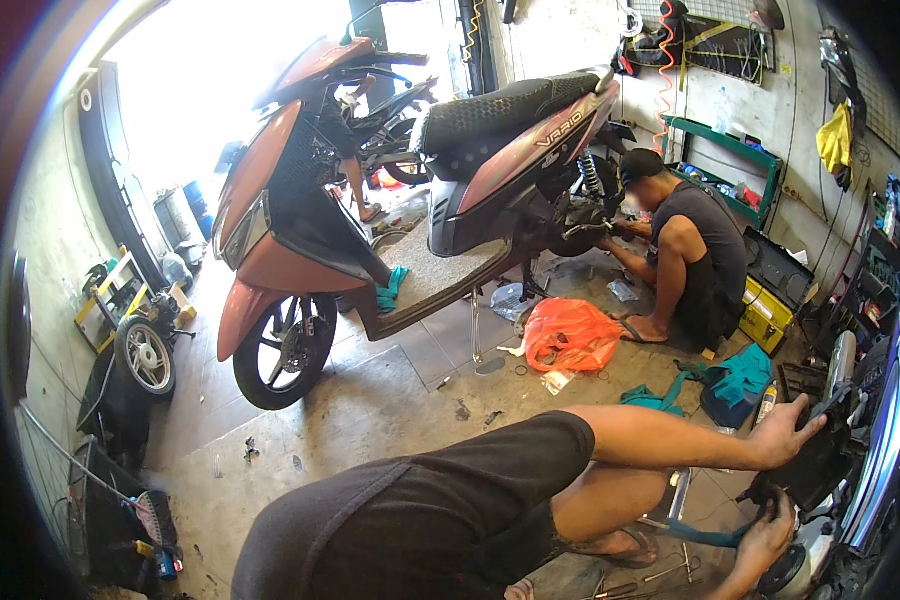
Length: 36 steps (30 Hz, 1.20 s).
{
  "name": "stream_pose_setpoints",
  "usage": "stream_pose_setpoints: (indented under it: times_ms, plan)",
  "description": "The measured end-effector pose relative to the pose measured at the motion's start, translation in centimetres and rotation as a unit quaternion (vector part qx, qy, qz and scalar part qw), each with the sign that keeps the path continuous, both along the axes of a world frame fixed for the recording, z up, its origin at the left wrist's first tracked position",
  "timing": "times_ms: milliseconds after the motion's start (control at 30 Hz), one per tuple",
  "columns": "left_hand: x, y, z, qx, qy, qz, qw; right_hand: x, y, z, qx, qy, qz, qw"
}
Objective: The person cleans and reinstalls a plastic air filter cover on a motorcycle, wiping the inside with a cloth and then aligning and pressing the cover back onto the engine block by hand.
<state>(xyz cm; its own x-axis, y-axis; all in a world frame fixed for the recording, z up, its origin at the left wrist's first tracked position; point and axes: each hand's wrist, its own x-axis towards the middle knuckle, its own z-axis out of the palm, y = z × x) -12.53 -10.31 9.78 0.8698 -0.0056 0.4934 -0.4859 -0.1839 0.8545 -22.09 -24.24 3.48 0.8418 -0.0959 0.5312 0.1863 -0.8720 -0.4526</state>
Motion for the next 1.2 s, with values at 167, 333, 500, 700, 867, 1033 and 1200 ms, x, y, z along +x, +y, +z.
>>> stream_pose_setpoints:
  times_ms: [167,333,500,700,867,1033,1200]
  plan:
    - [0.7,0.2,-1.5,0.001,-0.062,0.065,0.996,1.2,-2.6,-1.9,0.016,-0.105,-0.028,0.994]
    - [1.2,0.7,-0.9,0.221,-0.115,-0.012,0.969,-2.8,-6.8,-0.2,0.175,-0.097,-0.165,0.966]
    - [2.7,2.6,-0.9,0.055,-0.038,-0.054,0.996,-2.8,-7.2,2.0,0.127,-0.211,-0.301,0.921]
    - [0.1,-0.8,-0.4,0.024,0.035,-0.114,0.993,-4.9,-7.8,3.4,0.199,-0.372,-0.265,0.867]
    - [-0.1,0.2,-0.2,0.081,0.007,-0.119,0.99,-4.4,-5.4,5.0,0.174,-0.487,-0.265,0.814]
    - [-1.6,-0.9,0.2,0.075,0.017,-0.147,0.986,-2.9,-3.2,4.3,0.196,-0.414,-0.163,0.874]
    - [-3.1,-0.6,1.3,0.157,-0.045,-0.161,0.973,-1.9,-1.2,4.0,0.194,-0.372,-0.178,0.89]
